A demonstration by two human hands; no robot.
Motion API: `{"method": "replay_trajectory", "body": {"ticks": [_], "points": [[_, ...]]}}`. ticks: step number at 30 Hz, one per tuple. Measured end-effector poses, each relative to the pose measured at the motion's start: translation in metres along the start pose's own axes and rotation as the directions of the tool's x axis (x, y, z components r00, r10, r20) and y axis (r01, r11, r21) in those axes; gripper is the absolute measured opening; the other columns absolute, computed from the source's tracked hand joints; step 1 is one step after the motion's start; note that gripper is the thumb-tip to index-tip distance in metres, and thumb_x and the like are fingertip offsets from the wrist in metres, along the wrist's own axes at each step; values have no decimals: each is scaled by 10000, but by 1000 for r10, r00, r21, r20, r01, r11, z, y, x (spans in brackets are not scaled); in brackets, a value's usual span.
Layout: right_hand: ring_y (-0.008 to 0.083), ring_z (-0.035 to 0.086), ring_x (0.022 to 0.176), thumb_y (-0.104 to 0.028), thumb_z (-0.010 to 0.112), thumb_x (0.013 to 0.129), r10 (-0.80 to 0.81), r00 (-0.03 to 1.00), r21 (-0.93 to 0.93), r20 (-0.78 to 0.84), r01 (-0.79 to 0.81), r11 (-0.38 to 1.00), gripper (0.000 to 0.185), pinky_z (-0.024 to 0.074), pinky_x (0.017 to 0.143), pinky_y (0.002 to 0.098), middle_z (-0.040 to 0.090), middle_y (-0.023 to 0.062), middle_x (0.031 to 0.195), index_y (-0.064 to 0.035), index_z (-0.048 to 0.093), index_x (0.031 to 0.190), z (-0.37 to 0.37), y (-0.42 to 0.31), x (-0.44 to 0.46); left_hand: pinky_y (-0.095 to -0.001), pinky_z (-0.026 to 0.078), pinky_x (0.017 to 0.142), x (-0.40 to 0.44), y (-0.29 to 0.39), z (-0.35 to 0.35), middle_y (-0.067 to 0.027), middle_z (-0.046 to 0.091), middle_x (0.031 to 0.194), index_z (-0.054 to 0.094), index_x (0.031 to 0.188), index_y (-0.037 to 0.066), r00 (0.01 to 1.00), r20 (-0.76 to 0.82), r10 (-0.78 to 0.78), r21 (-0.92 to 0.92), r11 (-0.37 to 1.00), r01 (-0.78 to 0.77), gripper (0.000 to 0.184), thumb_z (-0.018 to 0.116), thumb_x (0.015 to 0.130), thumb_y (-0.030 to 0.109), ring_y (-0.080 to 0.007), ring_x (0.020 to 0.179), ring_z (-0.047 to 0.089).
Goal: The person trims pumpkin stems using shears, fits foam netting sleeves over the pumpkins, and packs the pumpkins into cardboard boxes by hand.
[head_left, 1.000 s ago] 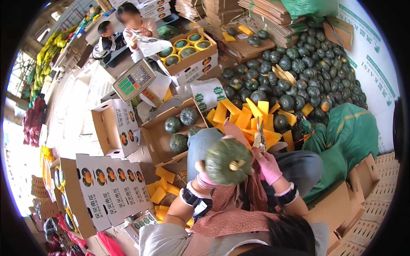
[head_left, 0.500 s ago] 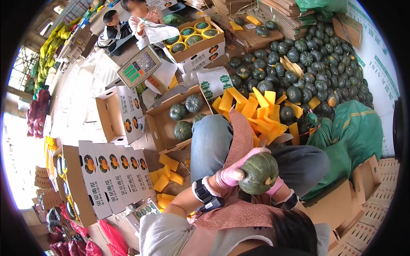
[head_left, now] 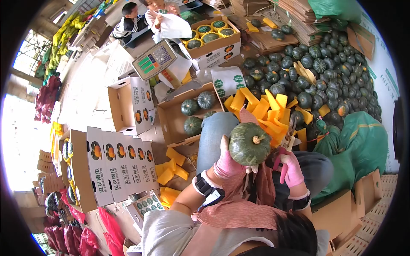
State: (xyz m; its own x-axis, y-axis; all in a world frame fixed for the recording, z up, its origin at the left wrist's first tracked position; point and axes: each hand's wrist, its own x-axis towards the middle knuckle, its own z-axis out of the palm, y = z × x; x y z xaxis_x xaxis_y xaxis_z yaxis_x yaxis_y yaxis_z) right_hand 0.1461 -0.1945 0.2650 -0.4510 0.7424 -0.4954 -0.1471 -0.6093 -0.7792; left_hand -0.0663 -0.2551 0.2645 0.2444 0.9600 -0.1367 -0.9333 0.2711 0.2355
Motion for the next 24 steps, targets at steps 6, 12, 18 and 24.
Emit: {"method": "replay_trajectory", "body": {"ticks": [6, 12, 18, 24], "points": [[76, 451, 721, -137, 588, 740, -55, 997, -215, -51, 43, 976, 324, 402, 672, 222, 477, -18, 850, -45, 503, 1039, 6, 0, -17, -397, 546, 571, 12, 13, -12, -199, 484, 1261, 349, 1361, 130, 967, 236, -92, -150, 980, 130, 985, 222, 713, 861, -379, 810, 625], [103, 470, 737, -30, 604, 692, -467, 884, -662, -3, 349, 664, 404, 422, 701, 248, 499, 25, 852, -7, 497, 1082, 14, -8, -28, -481, 464, 886, 26, 26, 39, -102, 600, 1100, 483, 1249, 142, 945, -212, 250, -182, 940, -289, 504, 441, 878, 482, -311, 1057, 555], [326, 526, 892, -200, 732, 583, -654, 715, -906, 246, 409, 106, 557, 403, 779, 415, 549, 121, 945, -17, 504, 1058, 25, -22, -28, -457, 318, 1052, 24, 22, 25, -140, 458, 1325, 432, 1313, 86, 966, -85, 246, -180, 949, -258, 649, 403, 854, 544, -310, 1214, 441], [277, 536, 892, -259, 741, 561, -638, 738, -945, 221, 323, 47, 554, 396, 772, 404, 563, 73, 932, -49, 529, 1027, 32, -21, -23, -466, 330, 1038, 23, 24, 5, -138, 424, 1348, 344, 1377, 132, 953, -129, 273, -76, 956, -284, 711, 378, 867, 626, -305, 1230, 423]]}}
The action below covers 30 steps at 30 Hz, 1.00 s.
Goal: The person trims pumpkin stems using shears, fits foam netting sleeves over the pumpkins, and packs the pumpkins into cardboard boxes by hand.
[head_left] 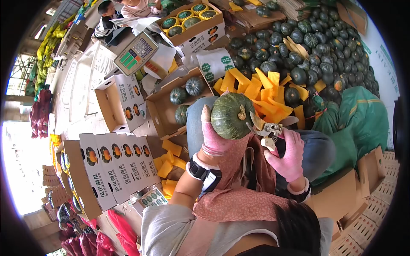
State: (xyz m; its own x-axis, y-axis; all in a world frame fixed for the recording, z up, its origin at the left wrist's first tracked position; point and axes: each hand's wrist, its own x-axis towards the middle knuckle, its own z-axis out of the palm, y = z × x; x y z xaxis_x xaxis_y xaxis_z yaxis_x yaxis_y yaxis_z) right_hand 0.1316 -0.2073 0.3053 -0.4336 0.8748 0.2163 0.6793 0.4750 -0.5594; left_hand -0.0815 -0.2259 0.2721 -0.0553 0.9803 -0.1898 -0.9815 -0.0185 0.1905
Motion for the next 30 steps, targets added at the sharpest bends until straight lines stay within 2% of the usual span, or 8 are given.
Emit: {"method": "replay_trajectory", "body": {"ticks": [6, 9, 11, 15, 18, 24, 27, 30], "points": [[260, 559, 820, -249, 735, 574, -33, 999, -82, -32, 30, 996, 482, 411, 706, 386, 586, 38, 860, -58, 567, 983, -5, -2, 2, -465, 349, 1024, 1, -5, -2, -129, 436, 1328, 328, 1379, 140, 995, 33, 95, 130, 987, -99, 717, 416, 857, 625, -300, 1212, 441], [255, 564, 808, -250, 738, 574, -49, 997, -148, -67, 38, 988, 472, 415, 684, 379, 590, 33, 843, -62, 577, 976, -8, 0, 4, -450, 322, 1051, 1, -5, 0, -117, 407, 1365, 352, 1375, 125, 989, 62, 133, 304, 942, -146, 761, 414, 837, 658, -298, 1236, 416], [263, 561, 811, -237, 740, 573, -64, 997, -140, -52, 56, 989, 462, 417, 684, 383, 590, 42, 844, -57, 568, 963, -13, 1, 7, -465, 359, 1020, -1, -4, 7, -122, 430, 1313, 317, 1371, 145, 994, 98, 53, 231, 970, -75, 755, 540, 814, 602, -290, 1212, 434], [285, 545, 847, -221, 739, 563, -62, 998, -98, 25, 64, 993, 491, 413, 720, 396, 582, 73, 868, -45, 556, 983, -22, 20, 9, -462, 347, 1030, 0, -2, -1, -105, 386, 1352, 225, 1420, 170, 975, 204, -86, 369, 929, 5, 841, 583, 791, 600, -267, 1249, 397], [276, 534, 860, -252, 742, 548, -64, 995, -161, 72, 74, 984, 526, 401, 745, 403, 575, 68, 880, -44, 557, 994, -30, 26, 12, -436, 381, 1012, -4, 10, -7, -99, 399, 1357, 271, 1402, 137, 889, 195, -413, 352, 876, 330, 830, 619, 780, 563, -254, 1226, 434], [281, 531, 849, -268, 724, 551, -75, 994, -162, 75, 86, 983, 539, 399, 735, 403, 571, 62, 868, -46, 557, 1013, -26, 22, 12, -419, 370, 1012, -4, -9, 7, -92, 442, 1283, 347, 1329, 110, 980, 171, -100, 242, 969, 57, 755, 712, 716, 359, -249, 1192, 445], [288, 528, 851, -296, 722, 559, -73, 994, -175, 83, 87, 981, 560, 393, 724, 414, 565, 65, 879, -43, 549, 1028, -28, 18, 15, -406, 359, 1017, -4, -5, 17, -89, 453, 1249, 363, 1295, 100, 982, 189, 8, 327, 942, -70, 777, 746, 648, 296, -259, 1182, 442], [291, 525, 862, -322, 727, 563, -46, 995, -183, 86, 62, 981, 588, 384, 729, 417, 561, 69, 902, -48, 539, 1047, -31, 16, 13, -396, 364, 1014, 0, -5, -1, -98, 423, 1287, 266, 1357, 131, 976, 196, 98, 471, 864, -181, 948, 790, 588, 313, -258, 1194, 433]]}}
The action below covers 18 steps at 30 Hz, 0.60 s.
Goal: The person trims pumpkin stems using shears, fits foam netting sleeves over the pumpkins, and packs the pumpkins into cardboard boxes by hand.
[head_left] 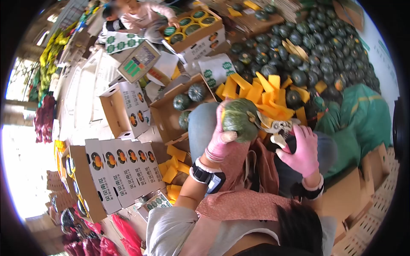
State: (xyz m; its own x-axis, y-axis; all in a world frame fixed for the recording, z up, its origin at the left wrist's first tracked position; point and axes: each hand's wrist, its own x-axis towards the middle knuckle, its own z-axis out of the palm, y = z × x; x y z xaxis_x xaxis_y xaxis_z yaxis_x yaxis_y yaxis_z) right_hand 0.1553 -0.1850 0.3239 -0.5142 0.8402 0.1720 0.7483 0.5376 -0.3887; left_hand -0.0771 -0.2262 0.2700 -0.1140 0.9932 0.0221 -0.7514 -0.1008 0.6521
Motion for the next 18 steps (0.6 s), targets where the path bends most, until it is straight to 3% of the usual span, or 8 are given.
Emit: {"method": "replay_trajectory", "body": {"ticks": [6, 11, 14, 17, 18], "points": [[272, 536, 883, -333, 752, 566, 66, 995, 144, 72, -76, 987, 562, 385, 761, 403, 578, 47, 913, -72, 554, 1024, -1, -7, 0, -436, 386, 1007, -4, 1, 5, -106, 390, 1325, 207, 1373, 176, 1000, 14, 11, -19, 1000, -10, 1008, 820, 578, 269, -278, 1208, 432], [273, 538, 889, -346, 752, 580, 80, 991, 81, 111, -90, 993, 566, 386, 762, 406, 580, 48, 914, -72, 555, 1034, -4, -10, 1, -432, 392, 1009, -4, 3, 7, -104, 382, 1334, 184, 1365, 195, 1000, 4, 25, 20, 999, -25, 1050, 857, 559, 211, -282, 1230, 415], [280, 537, 898, -355, 752, 588, 116, 978, 105, 175, -135, 985, 581, 388, 776, 413, 578, 64, 918, -65, 553, 1051, -2, -10, -1, -422, 389, 1012, -4, 4, 7, -96, 359, 1351, 164, 1354, 200, 998, 16, 65, 98, 993, -66, 1077, 876, 546, 193, -276, 1234, 412], [294, 545, 902, -355, 750, 601, 149, 958, 182, 246, -197, 964, 584, 403, 795, 415, 583, 92, 919, -49, 551, 1057, 4, -8, -4, -409, 390, 1011, -3, -3, 0, -106, 317, 1375, 161, 1331, 206, 977, 75, 199, 255, 943, -212, 1047, 864, 558, 154, -267, 1229, 417], [299, 548, 903, -354, 749, 606, 156, 950, 212, 269, -217, 953, 582, 410, 801, 414, 585, 103, 919, -42, 551, 1057, 5, -7, -5, -400, 387, 1012, -2, -3, -1, -124, 273, 1397, 175, 1294, 202, 972, 75, 222, 348, 908, -234, 991, 830, 560, 80, -264, 1226, 418]]}}
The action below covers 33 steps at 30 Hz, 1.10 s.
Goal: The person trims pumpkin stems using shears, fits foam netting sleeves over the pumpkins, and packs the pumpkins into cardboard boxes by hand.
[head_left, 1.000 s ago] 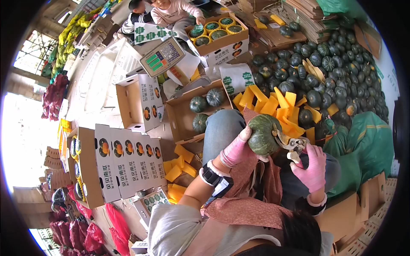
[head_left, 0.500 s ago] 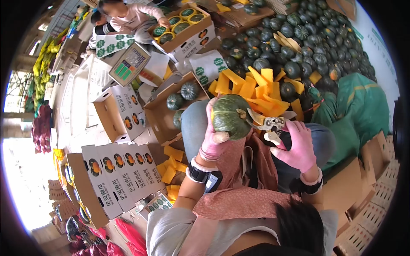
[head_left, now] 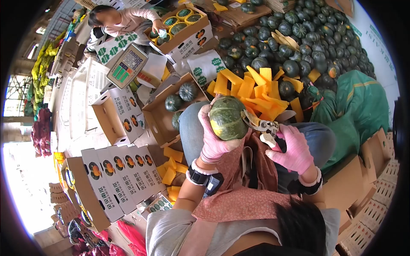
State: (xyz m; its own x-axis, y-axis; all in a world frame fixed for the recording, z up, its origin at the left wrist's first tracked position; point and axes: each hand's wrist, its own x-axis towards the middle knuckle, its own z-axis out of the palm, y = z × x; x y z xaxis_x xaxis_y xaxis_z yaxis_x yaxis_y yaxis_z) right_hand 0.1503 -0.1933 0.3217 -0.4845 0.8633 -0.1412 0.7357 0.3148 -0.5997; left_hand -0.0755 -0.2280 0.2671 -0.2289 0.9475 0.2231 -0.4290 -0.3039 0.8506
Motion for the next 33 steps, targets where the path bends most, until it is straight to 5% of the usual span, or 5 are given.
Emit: {"method": "replay_trajectory", "body": {"ticks": [5, 14, 18, 21, 33], "points": [[316, 585, 832, -298, 738, 621, -20, 995, 217, 103, -2, 976, 511, 467, 756, 388, 595, 146, 886, -20, 563, 1012, 0, 2, 1, -394, 381, 1009, 5, 1, -2, -161, 233, 1408, 189, 1248, 173, 971, -115, -208, -146, 971, 191, 977, 813, 510, 33, -272, 1223, 417], [318, 587, 746, -202, 677, 633, -50, 999, 50, -7, 50, 997, 289, 457, 650, 403, 589, 128, 762, -20, 519, 793, 8, 6, 12, -422, 349, 1019, -2, -11, -14, -170, 242, 1392, 221, 1252, 170, 987, 122, 105, 291, 947, -137, 1014, 896, 495, 171, -293, 1271, 346], [366, 549, 635, -148, 592, 670, -71, 981, -106, -179, 53, 993, 159, 439, 559, 441, 542, 144, 662, -32, 489, 707, 28, 17, 17, -432, 370, 1003, -5, -5, -4, -150, 326, 1347, 206, 1285, 155, 999, 29, -16, 179, 984, 10, 1017, 884, 528, 190, -282, 1243, 381], [358, 558, 654, -162, 620, 678, 6, 977, -50, -211, -17, 999, 186, 450, 571, 433, 556, 142, 690, -32, 501, 739, 22, 13, 19, -437, 398, 978, -5, -3, 6, -137, 395, 1293, 205, 1310, 134, 979, -52, -196, -292, 941, 173, 989, 856, 569, 209, -274, 1205, 421], [317, 521, 872, -189, 695, 614, -96, 971, -98, -220, 76, 992, 428, 410, 801, 402, 536, 109, 893, -35, 501, 963, 14, 11, 20, -443, 422, 968, -1, 5, 9, -138, 412, 1284, 233, 1316, 138, 967, 3, -255, -293, 924, 244, 948, 830, 602, 313, -296, 1172, 466]]}}
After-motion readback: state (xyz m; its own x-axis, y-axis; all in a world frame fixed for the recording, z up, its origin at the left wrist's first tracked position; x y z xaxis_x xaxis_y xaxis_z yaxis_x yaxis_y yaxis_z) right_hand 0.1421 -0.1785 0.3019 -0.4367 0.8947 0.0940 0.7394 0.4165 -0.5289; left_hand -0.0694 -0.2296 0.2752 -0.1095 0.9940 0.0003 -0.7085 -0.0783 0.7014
